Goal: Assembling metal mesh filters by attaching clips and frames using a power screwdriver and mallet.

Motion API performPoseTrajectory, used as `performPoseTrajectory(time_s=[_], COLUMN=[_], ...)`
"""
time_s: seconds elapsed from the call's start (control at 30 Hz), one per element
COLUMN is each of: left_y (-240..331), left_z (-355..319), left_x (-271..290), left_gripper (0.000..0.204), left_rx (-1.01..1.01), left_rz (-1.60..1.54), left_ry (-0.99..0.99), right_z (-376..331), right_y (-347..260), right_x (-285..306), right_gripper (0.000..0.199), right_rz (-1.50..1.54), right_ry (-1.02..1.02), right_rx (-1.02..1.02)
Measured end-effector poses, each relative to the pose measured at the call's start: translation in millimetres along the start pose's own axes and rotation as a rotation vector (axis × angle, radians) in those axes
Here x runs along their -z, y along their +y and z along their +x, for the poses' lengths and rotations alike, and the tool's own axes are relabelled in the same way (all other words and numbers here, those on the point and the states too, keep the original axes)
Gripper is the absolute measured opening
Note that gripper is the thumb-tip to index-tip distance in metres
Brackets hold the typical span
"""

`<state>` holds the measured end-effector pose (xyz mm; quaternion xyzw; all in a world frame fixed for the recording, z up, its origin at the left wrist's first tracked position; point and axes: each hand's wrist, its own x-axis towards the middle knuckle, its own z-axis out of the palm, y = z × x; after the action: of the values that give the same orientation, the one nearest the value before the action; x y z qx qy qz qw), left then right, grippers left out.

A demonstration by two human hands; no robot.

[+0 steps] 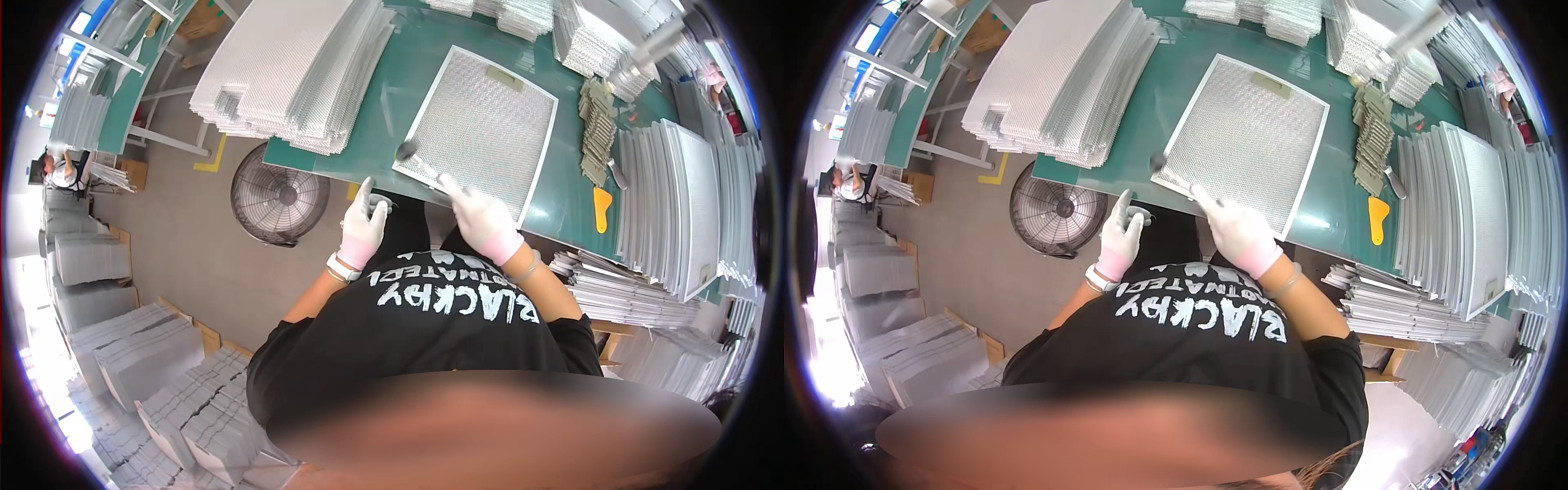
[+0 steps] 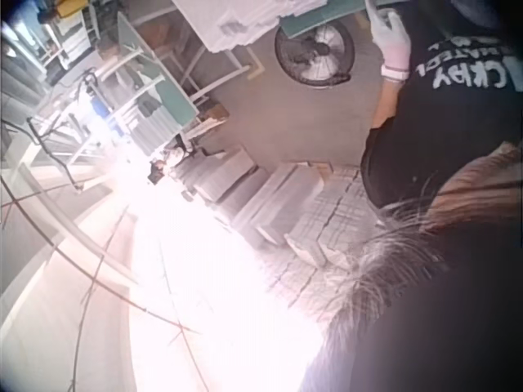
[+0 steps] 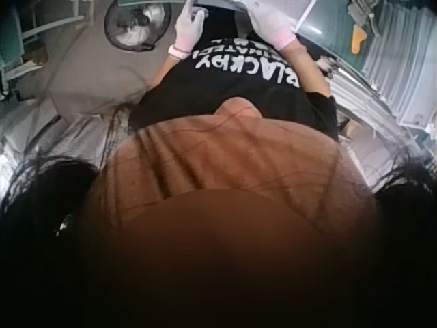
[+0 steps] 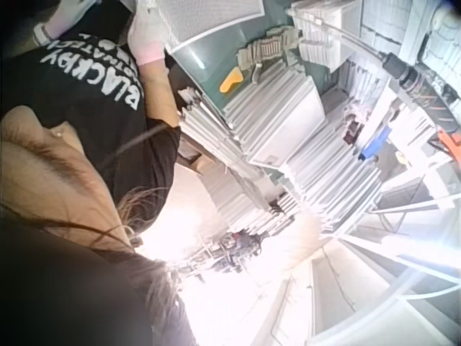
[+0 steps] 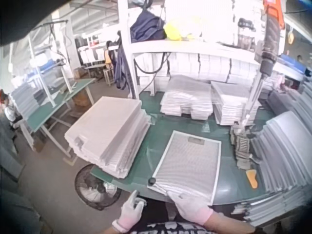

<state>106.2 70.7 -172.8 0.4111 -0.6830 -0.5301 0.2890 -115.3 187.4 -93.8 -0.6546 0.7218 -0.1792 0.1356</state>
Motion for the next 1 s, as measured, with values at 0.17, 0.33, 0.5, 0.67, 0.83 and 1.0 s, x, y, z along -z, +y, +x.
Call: performPoseTrajectory(time_s=[0.17,0.33,0.5,0.67,0.83,1.0], left_y=[-5,3,15,24,20,17], left_z=[-11,3,23,51,62,64], left_x=[-1,-8,-7,-4,-7,-5], left_gripper=[0.057,0.046,0.036,0.042,0.042,0.041], left_rx=[0.012,-0.121,-0.335,-0.610,-0.691,-0.678], left_rz=[-0.019,-0.040,0.201,0.749,0.861,0.858], left_ry=[0.000,0.026,0.031,0.017,-0.064,-0.099], right_z=[6,-3,-69,-161,-199,-188], right_y=[-11,-1,19,46,42,37], right_x=[-9,-10,51,69,35,20], right_gripper=[0.049,0.051,0.051,0.048,0.051,0.053], right_rz=[0.003,-0.011,0.011,0.015,-0.070,-0.051], right_ry=[0.060,-0.021,0.292,0.570,0.301,0.198], right_rx=[-0.014,-0.017,-0.189,-0.326,-0.378,-0.414])
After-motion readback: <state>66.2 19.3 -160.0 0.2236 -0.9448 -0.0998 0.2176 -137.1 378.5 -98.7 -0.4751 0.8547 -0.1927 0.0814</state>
